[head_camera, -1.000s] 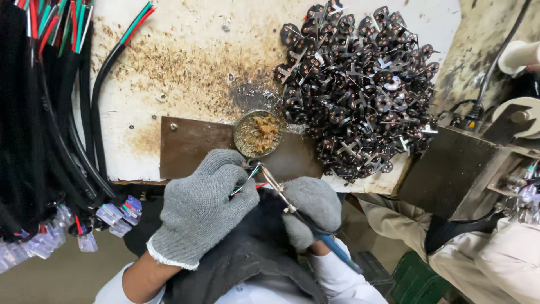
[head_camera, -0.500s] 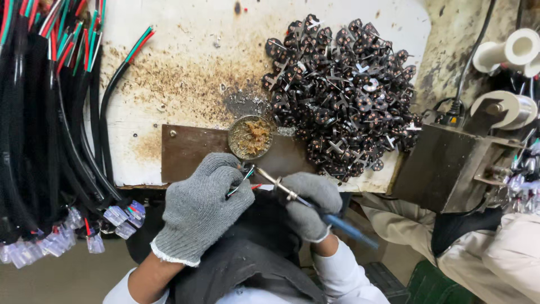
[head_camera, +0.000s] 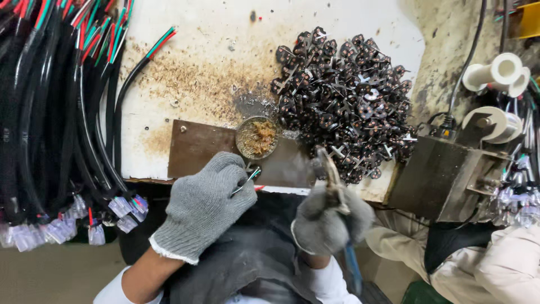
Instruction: The person holds a bundle of red and green wires in one gloved hand and a soldering iron in the other, melting solder onto the exposed copper ends of the wires. They dip the wire tips into a small metal cup of flux between applications and use pliers to hold or position the wires while soldering.
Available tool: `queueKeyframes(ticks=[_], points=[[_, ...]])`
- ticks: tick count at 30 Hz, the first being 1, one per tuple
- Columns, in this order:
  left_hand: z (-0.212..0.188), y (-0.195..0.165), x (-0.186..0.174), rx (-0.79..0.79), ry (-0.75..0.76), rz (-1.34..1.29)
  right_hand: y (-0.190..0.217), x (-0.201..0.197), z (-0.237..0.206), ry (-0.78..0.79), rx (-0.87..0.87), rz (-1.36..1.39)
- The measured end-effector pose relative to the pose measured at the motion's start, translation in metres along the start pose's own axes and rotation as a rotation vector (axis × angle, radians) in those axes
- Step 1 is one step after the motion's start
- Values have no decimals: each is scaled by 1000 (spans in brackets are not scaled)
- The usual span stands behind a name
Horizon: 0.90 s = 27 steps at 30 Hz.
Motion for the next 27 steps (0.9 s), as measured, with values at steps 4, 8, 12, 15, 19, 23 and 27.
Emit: queueKeyframes(ticks=[4,8,12,15,19,23,27], points=[[-3,0,-1,1,-18,7,-15,3,-14,-14,101,180],[-8,10,2,-45,-32,-29,0,17,-20,-48,67,243],[-7,11,6,6,-1,-8,-10,47,-11,-82,222,688],[-8,16,6,-18,13,-23,8,52,-1,9,108,424],[-11,14,9,36,33,-10,5,42,-4,-131,125,489],[-14,16,8,23,6,17,24,58,-1,59,-17,712],[-16,13,8,14,21,-7,38,60,12,250,6,236]])
Point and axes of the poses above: each hand's wrist, its own z-axis towards the middle knuckle, its own x-axis out of the palm, y = z × x, the point moved 10 cm from there along z, towards the middle knuckle, and after that the axes turned 3 degrees about y, right-handed, at the moved point
